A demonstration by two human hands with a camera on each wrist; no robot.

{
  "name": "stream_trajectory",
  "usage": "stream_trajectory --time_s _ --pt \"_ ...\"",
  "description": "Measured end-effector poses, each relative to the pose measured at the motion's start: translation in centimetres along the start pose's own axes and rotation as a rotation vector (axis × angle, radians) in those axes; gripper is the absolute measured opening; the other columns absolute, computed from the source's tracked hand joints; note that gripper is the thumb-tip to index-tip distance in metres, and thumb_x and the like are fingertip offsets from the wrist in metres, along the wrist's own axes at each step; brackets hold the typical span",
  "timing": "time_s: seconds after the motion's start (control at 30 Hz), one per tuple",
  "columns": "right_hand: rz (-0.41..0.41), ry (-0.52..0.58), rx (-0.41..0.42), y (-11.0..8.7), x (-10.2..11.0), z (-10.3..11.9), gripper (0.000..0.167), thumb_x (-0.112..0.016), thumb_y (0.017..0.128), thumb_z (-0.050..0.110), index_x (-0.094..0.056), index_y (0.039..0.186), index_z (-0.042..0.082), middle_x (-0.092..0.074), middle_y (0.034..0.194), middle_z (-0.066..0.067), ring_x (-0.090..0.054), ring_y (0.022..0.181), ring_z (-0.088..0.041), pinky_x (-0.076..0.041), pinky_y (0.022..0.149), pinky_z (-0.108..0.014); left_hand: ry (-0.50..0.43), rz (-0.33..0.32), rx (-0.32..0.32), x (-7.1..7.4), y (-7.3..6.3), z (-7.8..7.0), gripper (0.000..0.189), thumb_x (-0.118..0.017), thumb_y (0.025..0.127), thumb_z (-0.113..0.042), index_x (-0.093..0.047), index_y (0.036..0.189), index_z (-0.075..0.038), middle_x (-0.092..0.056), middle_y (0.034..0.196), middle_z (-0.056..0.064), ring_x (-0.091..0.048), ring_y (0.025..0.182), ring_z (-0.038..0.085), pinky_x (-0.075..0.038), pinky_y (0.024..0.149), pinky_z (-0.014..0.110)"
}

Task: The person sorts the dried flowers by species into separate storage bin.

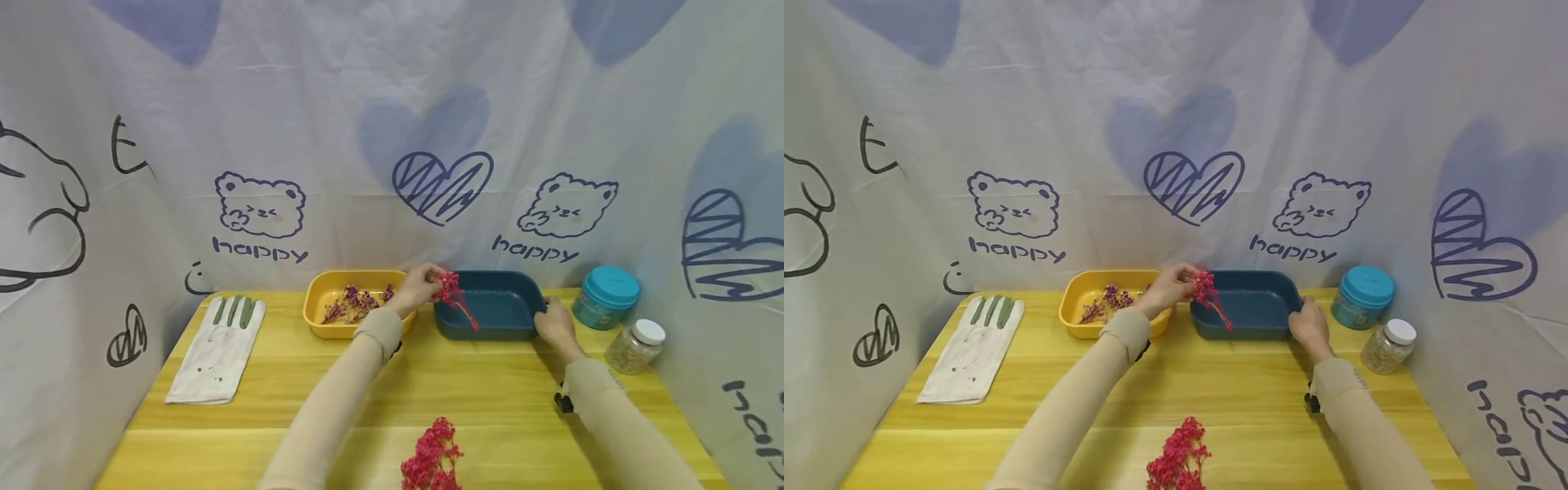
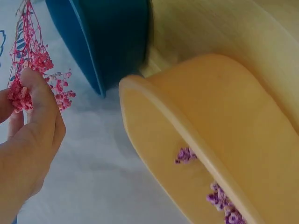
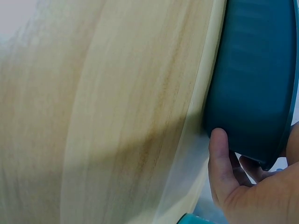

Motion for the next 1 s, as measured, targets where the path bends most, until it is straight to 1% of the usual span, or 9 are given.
stream_trajectory --time_s 0.1,0.17,0.23,0.3,0.43,0.53,0.63,0.77,1.0 --pt "0.001 0.008 0.002 0.0 -0.1 0.1 0.056 -0.038 0.097 0.008 -0.043 0.149 -0.012 -0.055 0.142 -0.039 -0.064 0.114 -0.049 -0.061 0.081 -0.045 0.031 0.0 0.002 -0.5 0.6 0.2 0.024 -0.055 0.104 0.004 -0.064 0.126 0.003 -0.056 0.093 0.006 -0.06 0.08 0.019 -0.065 0.081 0.037" --pt "0.001 0.01 -0.001 0.0 -0.2 0.1 0.056 -0.038 0.098 0.008 -0.042 0.15 -0.012 -0.054 0.144 -0.039 -0.062 0.117 -0.048 -0.06 0.088 -0.05 0.068 -0.001 -0.004 -0.8 1.0 0.4 0.023 -0.055 0.105 0.004 -0.065 0.125 0.003 -0.057 0.092 0.007 -0.061 0.079 0.019 -0.062 0.073 0.03" --pt "0.0 0.015 -0.003 0.1 -0.3 0.1 0.055 -0.038 0.099 0.008 -0.042 0.15 -0.012 -0.053 0.145 -0.039 -0.062 0.118 -0.049 -0.06 0.09 -0.051 0.109 0.001 -0.009 -1.1 1.5 0.6 0.022 -0.055 0.105 0.003 -0.066 0.124 0.003 -0.059 0.093 0.008 -0.061 0.078 0.018 -0.058 0.067 0.024" --pt "-0.002 0.02 -0.005 0.1 -0.3 0.1 0.055 -0.039 0.099 0.008 -0.042 0.15 -0.012 -0.053 0.144 -0.04 -0.063 0.116 -0.049 -0.063 0.084 -0.047 0.146 0.008 -0.011 -1.4 1.9 0.7 0.022 -0.055 0.106 0.002 -0.067 0.124 0.002 -0.062 0.096 0.011 -0.06 0.078 0.018 -0.056 0.065 0.022" --pt "-0.001 0.037 -0.013 0.2 -0.3 -0.3 0.053 -0.039 0.1 0.007 -0.042 0.149 -0.012 -0.055 0.141 -0.04 -0.067 0.108 -0.048 -0.062 0.062 -0.033 0.196 0.03 0.0 -2.1 2.6 0.9 0.021 -0.055 0.108 -0.002 -0.067 0.124 -0.001 -0.065 0.108 0.017 -0.061 0.083 0.021 -0.057 0.068 0.025" --pt "0.0 0.037 -0.015 0.3 -0.3 -0.5 0.054 -0.039 0.099 0.008 -0.042 0.15 -0.012 -0.054 0.142 -0.04 -0.065 0.112 -0.049 -0.06 0.06 -0.029 0.214 0.04 -0.014 -2.4 2.7 0.9 0.024 -0.055 0.107 -0.002 -0.065 0.13 -0.002 -0.068 0.119 0.02 -0.067 0.095 0.028 -0.06 0.075 0.03" --pt "0.008 0.042 -0.022 0.3 -0.6 -0.6 0.055 -0.038 0.099 0.009 -0.041 0.151 -0.011 -0.052 0.145 -0.04 -0.063 0.118 -0.051 -0.062 0.062 -0.031 0.221 0.04 -0.053 -2.5 2.6 0.6 0.036 -0.056 0.107 0.0 -0.06 0.142 -0.003 -0.067 0.135 0.022 -0.067 0.116 0.035 -0.062 0.094 0.04" --pt "0.011 0.047 -0.026 0.2 -0.7 -0.5 0.055 -0.038 0.1 0.009 -0.04 0.151 -0.011 -0.051 0.146 -0.04 -0.062 0.12 -0.052 -0.063 0.061 -0.031 0.194 0.043 -0.113 -2.3 2.5 0.3 0.046 -0.055 0.106 0.002 -0.052 0.152 -0.004 -0.059 0.151 0.022 -0.055 0.139 0.043 -0.05 0.118 0.052" --pt "-0.005 0.027 -0.01 0.2 -0.1 -0.4 0.053 -0.039 0.099 0.009 -0.043 0.148 -0.011 -0.055 0.141 -0.04 -0.064 0.115 -0.051 -0.062 0.061 -0.03 0.189 0.005 -0.142 -1.5 2.2 -0.1 0.044 -0.056 0.108 -0.006 -0.052 0.152 -0.007 -0.059 0.154 0.015 -0.056 0.14 0.037 -0.048 0.121 0.05"
Point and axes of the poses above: each hand's wrist, its own y-axis towards the middle knuckle, its own x-axis out of the back of the hand, z = x × y, the point moved 9 cm from there along y, towards the middle knuckle
